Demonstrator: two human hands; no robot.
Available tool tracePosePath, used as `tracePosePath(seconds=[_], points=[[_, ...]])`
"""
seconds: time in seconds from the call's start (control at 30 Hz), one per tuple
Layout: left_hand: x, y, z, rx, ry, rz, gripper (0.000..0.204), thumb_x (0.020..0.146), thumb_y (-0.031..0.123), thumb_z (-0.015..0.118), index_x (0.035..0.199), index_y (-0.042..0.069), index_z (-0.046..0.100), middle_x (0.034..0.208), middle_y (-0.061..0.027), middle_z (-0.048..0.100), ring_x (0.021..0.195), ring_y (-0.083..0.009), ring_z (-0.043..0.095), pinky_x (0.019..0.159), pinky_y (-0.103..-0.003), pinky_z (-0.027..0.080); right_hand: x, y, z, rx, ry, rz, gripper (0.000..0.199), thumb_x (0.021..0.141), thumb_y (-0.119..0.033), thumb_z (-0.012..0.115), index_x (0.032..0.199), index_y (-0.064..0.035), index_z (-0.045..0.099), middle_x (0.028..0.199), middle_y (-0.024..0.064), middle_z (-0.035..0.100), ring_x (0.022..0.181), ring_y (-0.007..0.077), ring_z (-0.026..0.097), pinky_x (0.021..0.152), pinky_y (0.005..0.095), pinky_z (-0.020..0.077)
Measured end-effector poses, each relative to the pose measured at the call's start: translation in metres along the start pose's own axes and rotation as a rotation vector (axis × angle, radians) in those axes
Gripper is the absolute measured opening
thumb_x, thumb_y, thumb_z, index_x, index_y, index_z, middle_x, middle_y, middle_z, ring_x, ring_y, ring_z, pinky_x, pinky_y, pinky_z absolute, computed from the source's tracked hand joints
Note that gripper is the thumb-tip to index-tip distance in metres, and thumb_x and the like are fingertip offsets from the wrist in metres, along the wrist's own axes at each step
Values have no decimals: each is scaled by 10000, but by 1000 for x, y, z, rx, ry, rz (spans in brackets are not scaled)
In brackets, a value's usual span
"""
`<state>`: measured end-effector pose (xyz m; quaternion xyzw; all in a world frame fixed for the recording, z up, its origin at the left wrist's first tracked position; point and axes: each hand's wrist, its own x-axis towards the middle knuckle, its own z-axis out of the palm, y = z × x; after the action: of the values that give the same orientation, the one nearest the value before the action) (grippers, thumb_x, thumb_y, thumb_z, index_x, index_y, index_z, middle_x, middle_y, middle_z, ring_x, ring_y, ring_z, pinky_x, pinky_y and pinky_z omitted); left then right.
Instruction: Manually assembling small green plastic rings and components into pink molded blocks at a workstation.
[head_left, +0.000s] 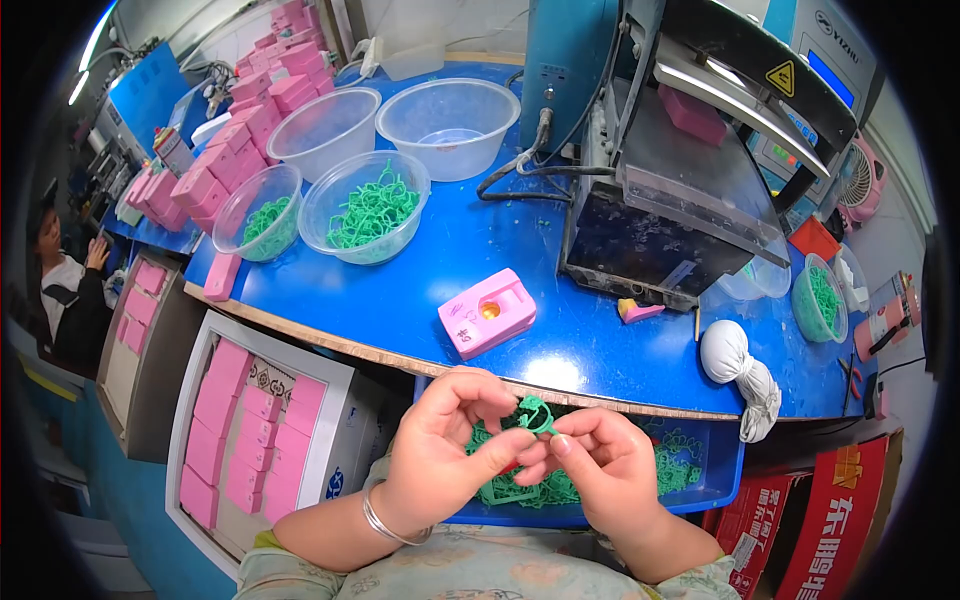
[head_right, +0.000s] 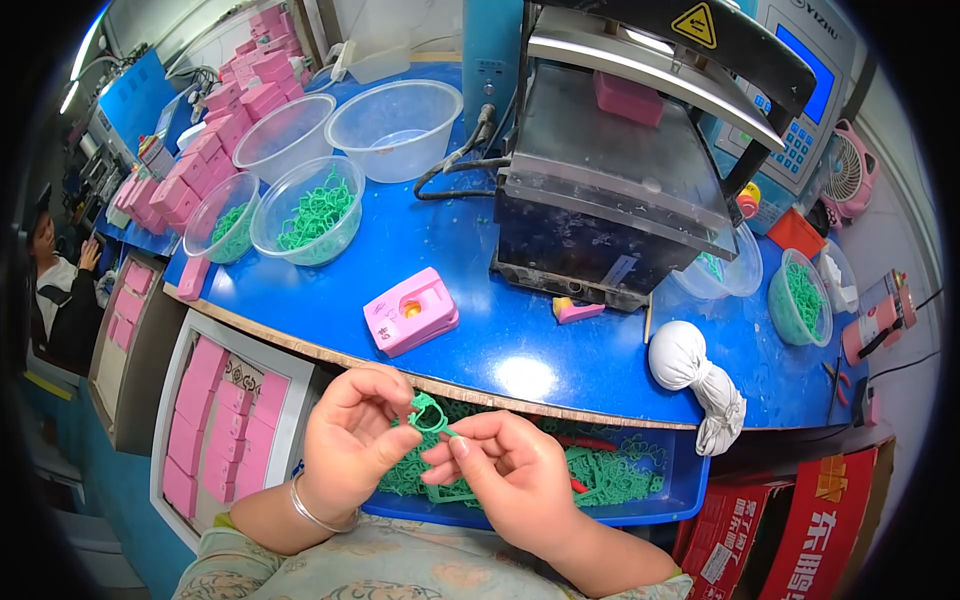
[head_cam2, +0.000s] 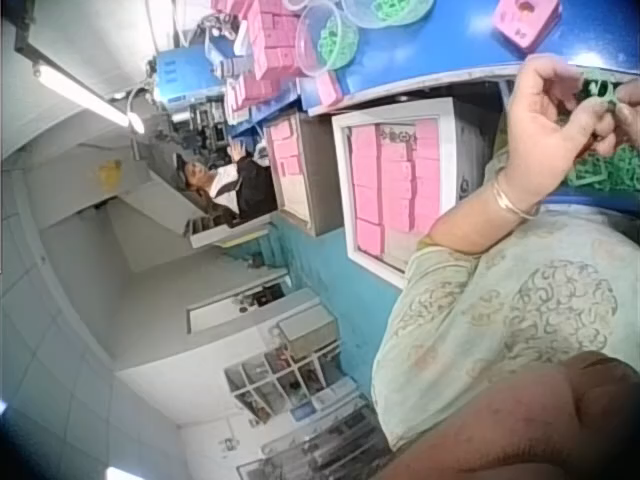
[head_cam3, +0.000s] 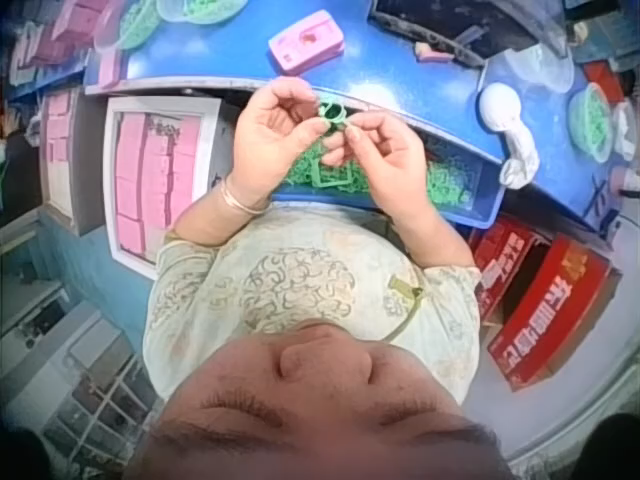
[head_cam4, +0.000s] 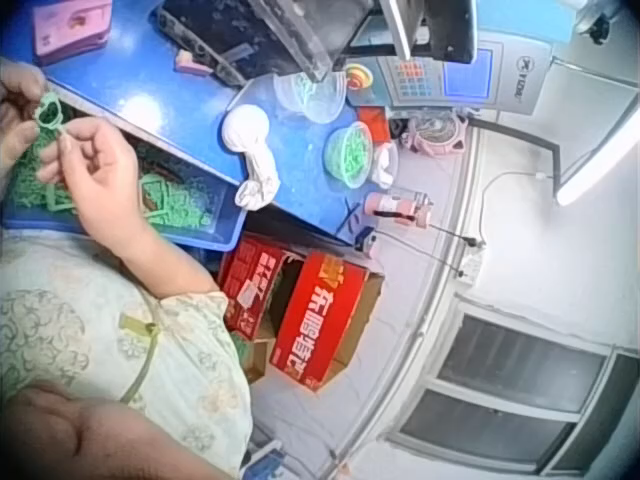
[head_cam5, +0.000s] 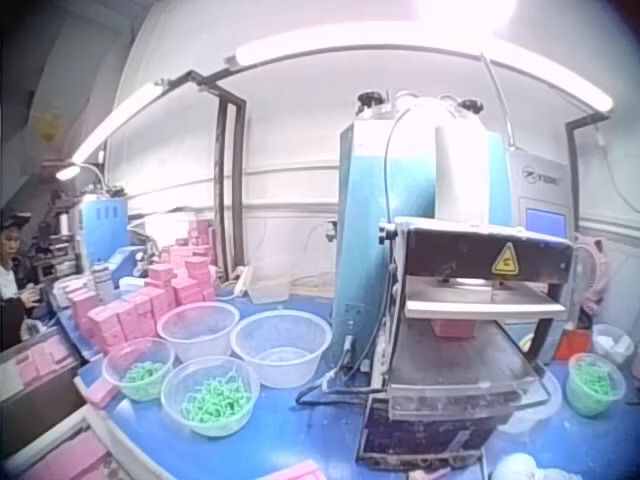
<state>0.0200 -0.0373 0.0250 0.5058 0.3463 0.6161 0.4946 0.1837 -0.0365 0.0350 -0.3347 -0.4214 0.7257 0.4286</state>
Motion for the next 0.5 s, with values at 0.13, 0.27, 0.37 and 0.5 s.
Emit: tracePosePath(seconds=[0.13, 0.27, 0.37, 0.5], points=[[-5, 3, 4, -178, -38, -226, 171, 767, -44, 632, 927, -22, 572, 975, -73, 485, 867, -128, 512, 745, -260, 439, -2, 1, 6, -140, 21, -55, 127, 883, -8, 495, 983, 66, 522, 899, 140, 615, 776, 173, 638, 689, 259, 532], [-6, -1, 1, -130, -109, -212, 135, 807, -46, 592, 941, -39, 593, 1003, -65, 478, 839, -125, 533, 688, -251, 465, -2, 5, 6, -326, 12, -179, 114, 858, 17, 522, 959, 69, 536, 861, 119, 621, 755, 148, 639, 666, 245, 531], [-7, -4, 1, -139, -117, -182, 132, 812, -41, 585, 943, -35, 595, 1004, -73, 481, 856, -125, 530, 702, -248, 463, -2, 6, 6, -389, 17, -218, 113, 848, 22, 525, 950, 69, 533, 825, 106, 622, 748, 134, 635, 657, 240, 528], [-8, -7, 1, 6, -110, -58, 122, 803, -6, 608, 925, -12, 610, 954, -76, 525, 863, -144, 530, 732, -269, 453, -4, 2, 7, -369, 22, -108, 77, 845, 26, 508, 914, 53, 527, 764, 72, 600, 666, 90, 598, 573, 216, 493]])
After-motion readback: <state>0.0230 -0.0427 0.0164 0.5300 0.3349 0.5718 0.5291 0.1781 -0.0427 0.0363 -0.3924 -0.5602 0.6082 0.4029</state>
